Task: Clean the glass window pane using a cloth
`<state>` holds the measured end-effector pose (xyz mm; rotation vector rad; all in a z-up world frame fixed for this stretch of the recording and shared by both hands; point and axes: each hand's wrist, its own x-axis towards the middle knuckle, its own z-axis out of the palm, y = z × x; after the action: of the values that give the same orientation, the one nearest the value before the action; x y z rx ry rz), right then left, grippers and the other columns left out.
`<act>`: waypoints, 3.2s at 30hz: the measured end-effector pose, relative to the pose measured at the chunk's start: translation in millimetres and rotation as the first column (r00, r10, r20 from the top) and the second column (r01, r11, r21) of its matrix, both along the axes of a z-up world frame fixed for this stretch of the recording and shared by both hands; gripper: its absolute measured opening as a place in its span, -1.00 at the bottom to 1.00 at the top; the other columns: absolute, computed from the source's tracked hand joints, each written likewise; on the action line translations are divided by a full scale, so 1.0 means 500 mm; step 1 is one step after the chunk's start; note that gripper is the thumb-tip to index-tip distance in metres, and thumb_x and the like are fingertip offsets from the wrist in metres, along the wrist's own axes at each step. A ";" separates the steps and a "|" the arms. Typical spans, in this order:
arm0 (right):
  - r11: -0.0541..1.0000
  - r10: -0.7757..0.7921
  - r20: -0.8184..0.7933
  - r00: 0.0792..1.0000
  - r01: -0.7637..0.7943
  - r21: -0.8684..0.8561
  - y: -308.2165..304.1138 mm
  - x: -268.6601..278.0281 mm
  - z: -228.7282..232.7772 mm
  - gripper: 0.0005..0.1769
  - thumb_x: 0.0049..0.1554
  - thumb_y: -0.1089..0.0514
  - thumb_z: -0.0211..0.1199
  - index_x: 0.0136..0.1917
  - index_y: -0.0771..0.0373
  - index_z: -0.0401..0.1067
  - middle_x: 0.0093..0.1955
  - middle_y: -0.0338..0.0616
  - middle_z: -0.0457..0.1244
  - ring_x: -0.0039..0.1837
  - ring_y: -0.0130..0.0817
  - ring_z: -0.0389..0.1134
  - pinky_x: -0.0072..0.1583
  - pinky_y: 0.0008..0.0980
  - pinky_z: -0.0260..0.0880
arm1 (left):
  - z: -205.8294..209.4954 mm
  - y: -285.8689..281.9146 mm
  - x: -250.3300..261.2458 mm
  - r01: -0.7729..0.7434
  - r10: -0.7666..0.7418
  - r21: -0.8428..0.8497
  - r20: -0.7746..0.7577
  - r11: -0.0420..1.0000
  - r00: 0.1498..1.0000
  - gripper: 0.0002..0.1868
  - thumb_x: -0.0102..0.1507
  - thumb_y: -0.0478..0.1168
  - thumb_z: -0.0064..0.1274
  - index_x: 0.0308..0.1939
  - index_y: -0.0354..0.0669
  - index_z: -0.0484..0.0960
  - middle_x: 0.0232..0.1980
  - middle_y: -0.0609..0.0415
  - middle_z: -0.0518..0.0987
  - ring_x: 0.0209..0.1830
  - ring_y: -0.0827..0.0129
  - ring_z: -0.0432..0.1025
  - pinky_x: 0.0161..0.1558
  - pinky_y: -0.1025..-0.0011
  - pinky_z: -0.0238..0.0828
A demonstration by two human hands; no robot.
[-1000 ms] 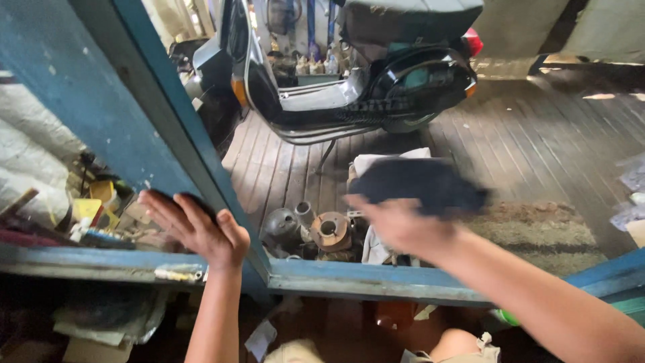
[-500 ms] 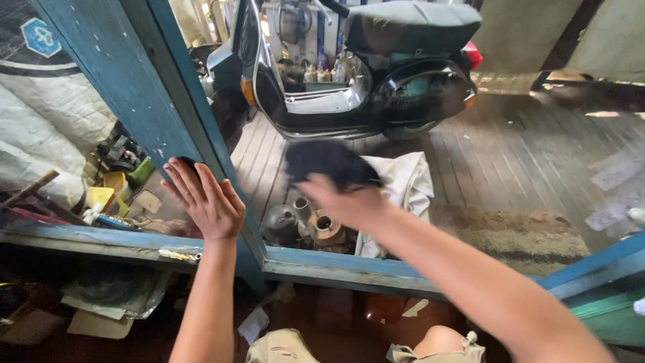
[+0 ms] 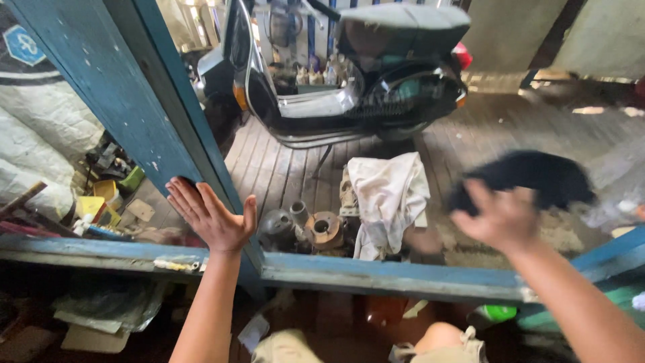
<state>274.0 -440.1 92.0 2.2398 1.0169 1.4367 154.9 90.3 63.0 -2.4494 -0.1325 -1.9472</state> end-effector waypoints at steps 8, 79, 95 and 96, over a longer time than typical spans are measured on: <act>0.925 0.380 -0.696 0.610 -0.272 0.266 0.588 -0.018 -0.020 -0.31 0.25 0.08 0.01 0.62 0.23 0.10 -0.14 -0.03 0.30 -0.21 -0.34 0.27 -0.18 -0.33 0.38 | -0.017 0.016 0.007 -0.048 0.048 0.014 -0.004 0.999 0.999 -0.25 0.58 0.02 -0.22 0.70 -0.17 -0.21 0.69 -0.40 -0.18 0.72 -0.34 -0.21 0.67 -0.25 -0.23; 0.437 0.049 -0.131 0.990 0.097 0.894 -0.303 0.002 0.006 -0.27 0.36 -0.09 0.07 0.65 0.28 0.07 0.62 0.19 0.05 0.59 0.27 0.08 0.63 0.00 -0.02 | 0.024 -0.743 0.201 0.340 -0.258 0.658 -0.223 0.672 0.940 -0.24 0.40 0.41 -0.10 0.62 0.31 0.33 0.64 0.01 0.29 0.64 0.10 0.10 0.59 0.03 -0.23; 0.034 0.053 -0.274 0.960 0.272 0.962 -0.259 0.023 -0.235 -0.19 0.33 -0.05 0.00 0.66 0.42 -0.12 0.71 0.30 -0.18 0.72 0.24 -0.21 0.63 0.02 -0.26 | 0.043 -0.734 0.185 0.390 -0.306 0.609 -0.242 0.690 0.921 -0.37 0.47 0.29 -0.04 0.58 0.25 0.39 0.58 0.10 0.34 0.60 0.22 0.16 0.59 0.08 -0.20; 0.143 0.020 -0.199 0.980 0.194 0.970 -0.262 0.017 -0.159 -0.23 0.35 -0.05 0.04 0.66 0.37 -0.04 0.71 0.23 -0.11 0.73 0.20 -0.14 0.67 -0.01 -0.20 | 0.042 -0.736 0.185 0.388 -0.314 0.613 -0.230 0.688 0.921 -0.37 0.48 0.28 -0.05 0.58 0.24 0.39 0.59 0.10 0.33 0.61 0.23 0.15 0.60 0.09 -0.21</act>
<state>282.4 -571.1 12.6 3.1980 -0.4006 2.2996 247.3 -277.8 84.0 -2.1650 0.9317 -1.5567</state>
